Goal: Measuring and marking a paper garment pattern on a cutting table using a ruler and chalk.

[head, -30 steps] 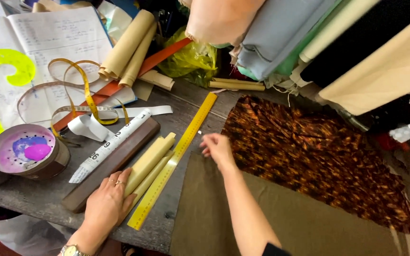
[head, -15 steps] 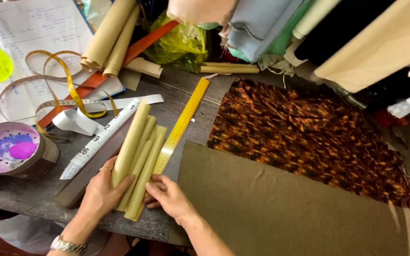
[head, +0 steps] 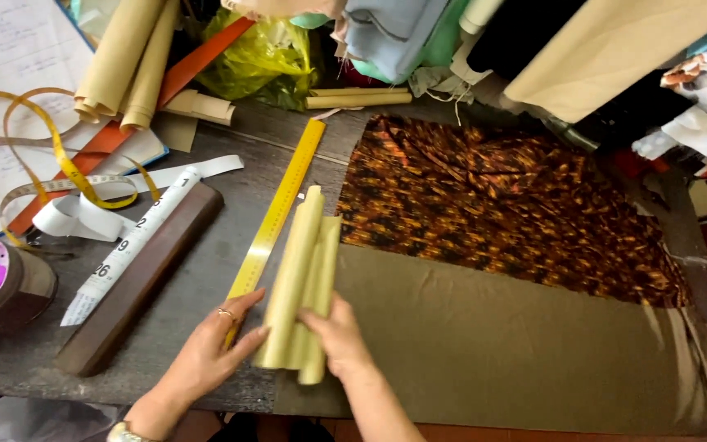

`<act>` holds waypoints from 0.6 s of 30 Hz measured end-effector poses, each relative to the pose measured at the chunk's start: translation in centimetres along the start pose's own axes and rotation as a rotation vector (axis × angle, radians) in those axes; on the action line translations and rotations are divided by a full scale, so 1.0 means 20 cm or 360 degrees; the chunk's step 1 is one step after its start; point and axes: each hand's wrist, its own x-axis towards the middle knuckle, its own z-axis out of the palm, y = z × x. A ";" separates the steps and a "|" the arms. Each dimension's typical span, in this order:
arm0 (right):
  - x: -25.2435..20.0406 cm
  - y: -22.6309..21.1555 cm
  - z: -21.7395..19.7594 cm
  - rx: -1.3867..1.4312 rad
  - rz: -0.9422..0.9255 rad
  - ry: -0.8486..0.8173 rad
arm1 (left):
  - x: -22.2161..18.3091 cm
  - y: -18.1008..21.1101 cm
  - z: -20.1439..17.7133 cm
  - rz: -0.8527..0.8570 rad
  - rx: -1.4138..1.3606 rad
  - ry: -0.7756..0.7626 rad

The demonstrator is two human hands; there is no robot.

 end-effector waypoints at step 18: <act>-0.30 -0.12 -0.62 0.0253 0.0084 0.0840 | 0.03 -0.41 0.04 -0.0250 0.1637 0.0550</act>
